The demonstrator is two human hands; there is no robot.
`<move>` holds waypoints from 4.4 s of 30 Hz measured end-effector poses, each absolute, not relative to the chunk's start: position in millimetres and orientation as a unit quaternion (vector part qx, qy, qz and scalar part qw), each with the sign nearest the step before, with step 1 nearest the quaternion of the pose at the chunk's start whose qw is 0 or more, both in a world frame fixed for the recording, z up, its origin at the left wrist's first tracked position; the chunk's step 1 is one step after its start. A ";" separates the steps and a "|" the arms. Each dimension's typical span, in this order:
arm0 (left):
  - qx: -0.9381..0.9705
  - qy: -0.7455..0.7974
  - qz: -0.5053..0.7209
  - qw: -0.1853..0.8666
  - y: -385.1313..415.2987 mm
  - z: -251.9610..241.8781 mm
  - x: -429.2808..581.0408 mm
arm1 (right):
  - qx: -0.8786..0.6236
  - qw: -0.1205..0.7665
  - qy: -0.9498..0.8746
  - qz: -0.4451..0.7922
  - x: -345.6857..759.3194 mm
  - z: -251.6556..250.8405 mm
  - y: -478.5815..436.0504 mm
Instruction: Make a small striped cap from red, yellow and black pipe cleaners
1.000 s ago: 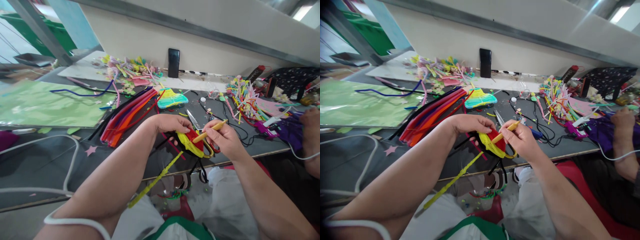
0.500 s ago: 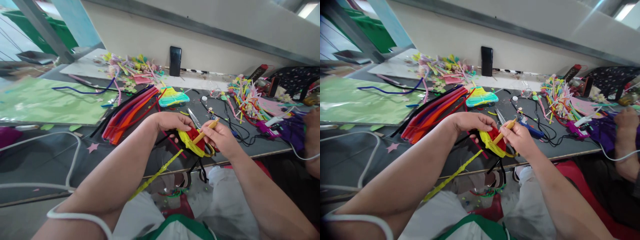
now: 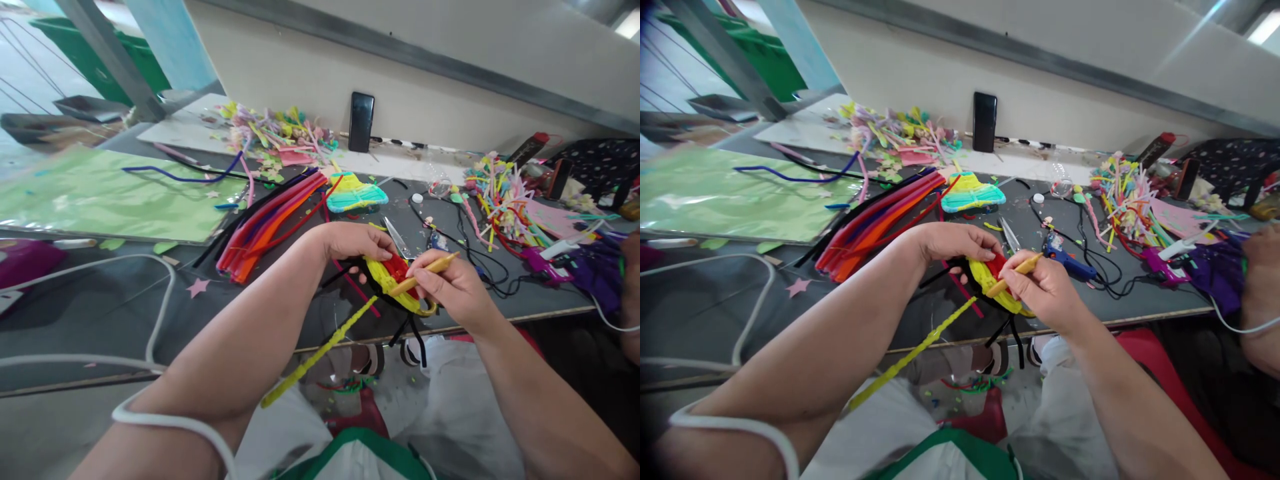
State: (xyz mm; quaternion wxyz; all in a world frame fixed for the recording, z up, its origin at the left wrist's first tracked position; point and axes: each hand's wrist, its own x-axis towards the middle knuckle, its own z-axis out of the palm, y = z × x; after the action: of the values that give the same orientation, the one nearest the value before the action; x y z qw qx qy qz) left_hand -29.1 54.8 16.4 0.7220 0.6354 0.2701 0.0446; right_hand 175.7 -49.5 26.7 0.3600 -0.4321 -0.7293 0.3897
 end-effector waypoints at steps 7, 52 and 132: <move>0.646 0.260 0.038 0.717 57.8 12.2 -29.4 | -0.439 0.309 -0.788 0.301 173.7 19.6 -40.3; 0.635 0.229 0.039 0.737 52.0 18.5 -28.6 | -0.494 0.468 -0.513 0.524 166.8 11.2 -23.2; 0.685 0.296 0.195 0.637 32.9 40.4 -15.1 | -0.559 0.308 -0.670 0.379 187.6 24.4 -1.5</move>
State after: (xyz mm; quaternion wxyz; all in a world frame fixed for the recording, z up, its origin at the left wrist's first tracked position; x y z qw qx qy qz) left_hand -15.1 32.9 40.4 0.6366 0.6847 0.2963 0.1952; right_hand 187.6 -1.5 24.4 0.3081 -0.5585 -0.6703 0.3792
